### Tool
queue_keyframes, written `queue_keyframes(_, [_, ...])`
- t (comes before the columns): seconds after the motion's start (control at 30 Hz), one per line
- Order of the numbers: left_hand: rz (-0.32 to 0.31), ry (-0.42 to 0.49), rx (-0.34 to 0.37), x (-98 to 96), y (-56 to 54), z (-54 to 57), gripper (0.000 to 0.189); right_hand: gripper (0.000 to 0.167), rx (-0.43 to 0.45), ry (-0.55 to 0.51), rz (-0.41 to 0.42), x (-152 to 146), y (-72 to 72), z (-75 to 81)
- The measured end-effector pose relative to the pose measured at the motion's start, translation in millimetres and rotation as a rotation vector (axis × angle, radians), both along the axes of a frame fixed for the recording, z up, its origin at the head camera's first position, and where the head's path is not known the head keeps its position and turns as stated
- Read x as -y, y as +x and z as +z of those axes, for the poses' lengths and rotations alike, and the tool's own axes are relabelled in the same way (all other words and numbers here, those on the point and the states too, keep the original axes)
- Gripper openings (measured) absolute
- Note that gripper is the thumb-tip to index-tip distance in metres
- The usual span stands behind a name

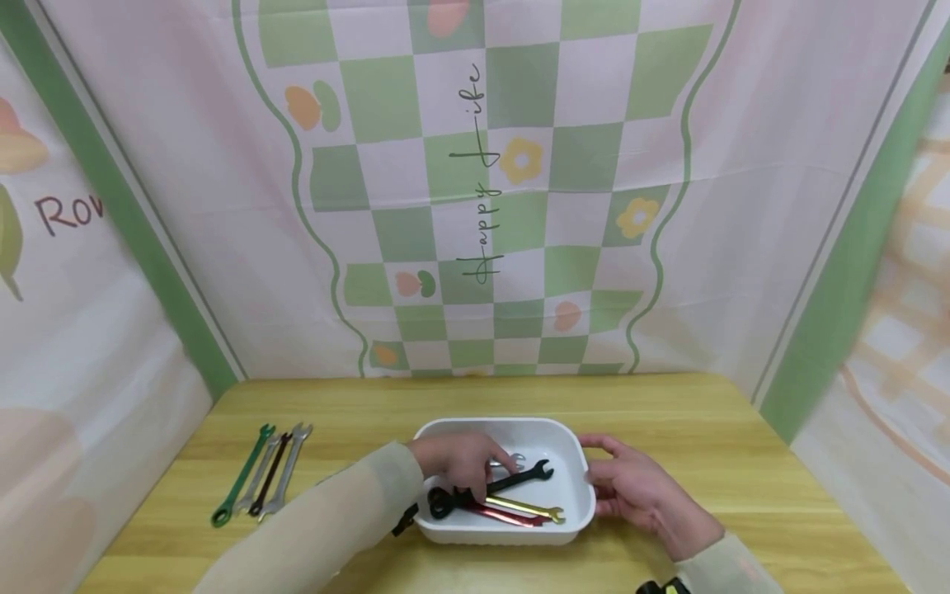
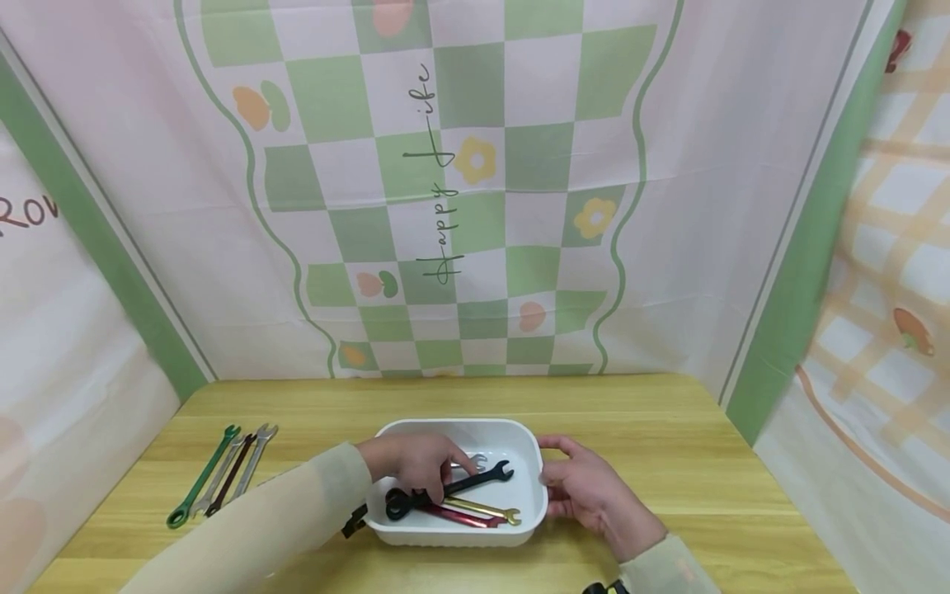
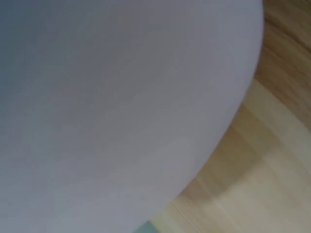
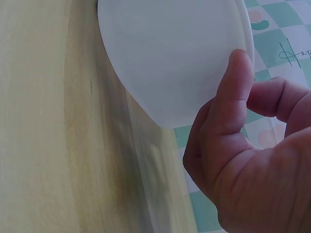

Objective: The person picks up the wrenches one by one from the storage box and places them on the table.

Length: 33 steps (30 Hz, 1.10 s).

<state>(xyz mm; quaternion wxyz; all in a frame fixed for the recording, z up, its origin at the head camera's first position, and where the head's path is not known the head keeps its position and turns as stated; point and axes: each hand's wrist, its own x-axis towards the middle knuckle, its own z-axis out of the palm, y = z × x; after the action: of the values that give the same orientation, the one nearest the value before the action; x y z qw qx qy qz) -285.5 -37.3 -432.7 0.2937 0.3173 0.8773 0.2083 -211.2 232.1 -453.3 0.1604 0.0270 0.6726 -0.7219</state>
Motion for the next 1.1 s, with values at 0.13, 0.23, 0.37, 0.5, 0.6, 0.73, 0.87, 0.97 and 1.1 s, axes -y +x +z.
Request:
queue_keyframes(0.13, [0.004,0.012,0.012,3.7,-0.5,1.4,0.067,0.072,-0.003,-0.003,0.005,1,-0.1,0.0])
queue_keyframes(0.23, [0.005,0.021,0.013,7.5,-2.5,3.2,0.067,0.073,0.002,-0.003,0.000,1,-0.4,-0.3])
queue_keyframes(0.37, [0.036,0.061,0.047,12.6,-7.1,6.3,0.063,0.074,0.009,0.002,-0.011,1,-0.2,-0.4])
queue_keyframes(0.5, [0.094,0.105,0.110,17.5,-11.8,9.5,0.062,0.073,0.009,0.007,-0.012,0,-0.8,-0.1])
queue_keyframes(0.6, [0.125,0.142,0.151,20.6,-14.2,11.4,0.064,0.073,0.009,0.006,-0.006,0,-1.0,0.0])
queue_keyframes(0.73, [0.141,0.224,0.196,23.3,-16.7,13.0,0.065,0.073,0.007,0.004,0.003,-1,-0.7,0.0])
queue_keyframes(0.87, [0.141,0.291,0.195,25.0,-18.4,16.4,0.065,0.073,0.004,0.004,0.005,-1,-0.3,0.1])
queue_keyframes(0.97, [0.146,0.320,0.203,26.6,-18.8,20.7,0.066,0.074,0.002,0.004,0.001,0,0.4,0.6])
queue_keyframes(1.1, [0.152,0.356,0.243,29.8,-18.0,27.8,0.067,0.075,0.002,0.004,-0.002,0,1.2,0.9])
